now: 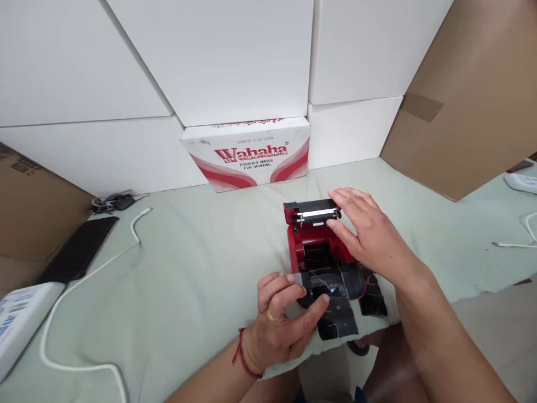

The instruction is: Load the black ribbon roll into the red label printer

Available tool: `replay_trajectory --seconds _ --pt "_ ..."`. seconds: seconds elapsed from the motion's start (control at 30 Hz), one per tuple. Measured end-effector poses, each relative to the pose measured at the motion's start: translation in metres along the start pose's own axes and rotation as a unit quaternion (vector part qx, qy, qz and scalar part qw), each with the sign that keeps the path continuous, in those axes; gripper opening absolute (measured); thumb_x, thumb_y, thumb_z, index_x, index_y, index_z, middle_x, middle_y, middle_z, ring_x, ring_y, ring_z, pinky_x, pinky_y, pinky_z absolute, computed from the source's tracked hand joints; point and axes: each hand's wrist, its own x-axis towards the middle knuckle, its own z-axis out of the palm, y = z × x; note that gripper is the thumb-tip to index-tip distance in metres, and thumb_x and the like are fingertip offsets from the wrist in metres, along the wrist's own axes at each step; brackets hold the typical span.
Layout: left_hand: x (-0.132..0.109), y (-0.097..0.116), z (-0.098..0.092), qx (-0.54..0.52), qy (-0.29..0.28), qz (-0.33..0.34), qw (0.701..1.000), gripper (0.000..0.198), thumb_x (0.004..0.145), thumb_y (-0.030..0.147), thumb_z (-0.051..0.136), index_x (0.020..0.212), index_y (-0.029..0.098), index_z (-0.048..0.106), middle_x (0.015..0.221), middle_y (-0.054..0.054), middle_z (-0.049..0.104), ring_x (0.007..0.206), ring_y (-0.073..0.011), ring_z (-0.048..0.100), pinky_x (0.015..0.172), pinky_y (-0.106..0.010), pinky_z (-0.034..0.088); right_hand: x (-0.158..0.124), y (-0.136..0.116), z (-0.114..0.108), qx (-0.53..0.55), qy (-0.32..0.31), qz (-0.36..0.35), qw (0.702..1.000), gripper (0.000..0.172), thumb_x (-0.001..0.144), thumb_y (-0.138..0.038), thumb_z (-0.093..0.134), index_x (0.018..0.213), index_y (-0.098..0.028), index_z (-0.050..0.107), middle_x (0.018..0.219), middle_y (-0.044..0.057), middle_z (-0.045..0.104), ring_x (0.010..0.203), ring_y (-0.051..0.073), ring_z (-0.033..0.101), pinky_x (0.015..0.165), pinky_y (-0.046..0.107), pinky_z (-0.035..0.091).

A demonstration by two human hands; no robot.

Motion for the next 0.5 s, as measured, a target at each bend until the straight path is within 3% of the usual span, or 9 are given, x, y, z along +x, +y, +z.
replay_trajectory --seconds 0.07,0.17,0.27,0.33,0.4,0.5 --pt "-0.002 -0.002 0.000 -0.006 0.008 -0.008 1.000 0.040 0.088 0.012 0.060 0.121 0.025 0.077 0.108 -0.009 0.053 0.115 -0.0275 0.053 0.105 -0.046 0.050 -0.004 0.000 -0.012 0.020 -0.019 -0.008 1.000 0.036 0.109 -0.030 0.053 0.138 -0.013 0.068 0.138 0.014 0.074 0.137 0.030 0.062 0.117 0.050 0.049" --pt "-0.006 -0.011 -0.003 -0.033 0.039 -0.035 0.998 0.049 0.098 0.022 0.057 0.147 0.025 0.063 0.117 -0.011 0.059 0.125 -0.0302 0.056 0.108 -0.050 0.052 -0.014 -0.008 -0.034 0.040 -0.098 0.012 0.994 0.030 0.111 -0.027 0.047 0.118 -0.022 0.076 0.114 0.008 0.082 0.109 0.023 0.075 0.095 0.038 0.058" --pt "-0.009 -0.025 -0.007 -0.066 0.055 -0.094 0.992 0.059 0.106 0.028 0.048 0.165 0.027 0.041 0.136 -0.014 0.066 0.139 -0.0319 0.057 0.114 -0.055 0.048 -0.023 -0.017 -0.047 0.005 -0.212 0.040 0.976 0.030 0.108 -0.020 0.046 0.107 -0.025 0.076 0.092 0.004 0.079 0.076 0.019 0.072 0.068 0.030 0.052" --pt "-0.010 -0.032 -0.009 -0.104 0.030 -0.137 0.985 0.060 0.109 0.024 0.043 0.168 0.028 0.035 0.137 -0.012 0.072 0.141 -0.0289 0.060 0.123 -0.057 0.039 -0.026 -0.020 -0.048 -0.029 -0.257 0.045 0.965 0.028 0.103 -0.015 0.049 0.103 -0.024 0.075 0.085 0.003 0.076 0.067 0.018 0.068 0.062 0.029 0.046" --pt "-0.010 -0.037 -0.009 -0.141 0.003 -0.162 0.977 0.058 0.109 0.017 0.041 0.166 0.028 0.038 0.131 -0.009 0.078 0.135 -0.0241 0.068 0.128 -0.054 0.033 -0.027 -0.022 -0.046 -0.053 -0.280 0.044 0.958 0.025 0.099 -0.010 0.052 0.100 -0.023 0.073 0.082 0.003 0.074 0.065 0.018 0.066 0.060 0.029 0.042" --pt "-0.009 -0.039 -0.008 -0.149 -0.002 -0.176 0.973 0.053 0.107 0.010 0.042 0.156 0.028 0.052 0.125 -0.006 0.082 0.122 -0.0195 0.075 0.125 -0.048 0.037 -0.026 -0.026 -0.044 -0.075 -0.310 0.037 0.947 0.023 0.094 -0.004 0.054 0.093 -0.022 0.069 0.076 0.001 0.071 0.060 0.017 0.061 0.057 0.030 0.036"
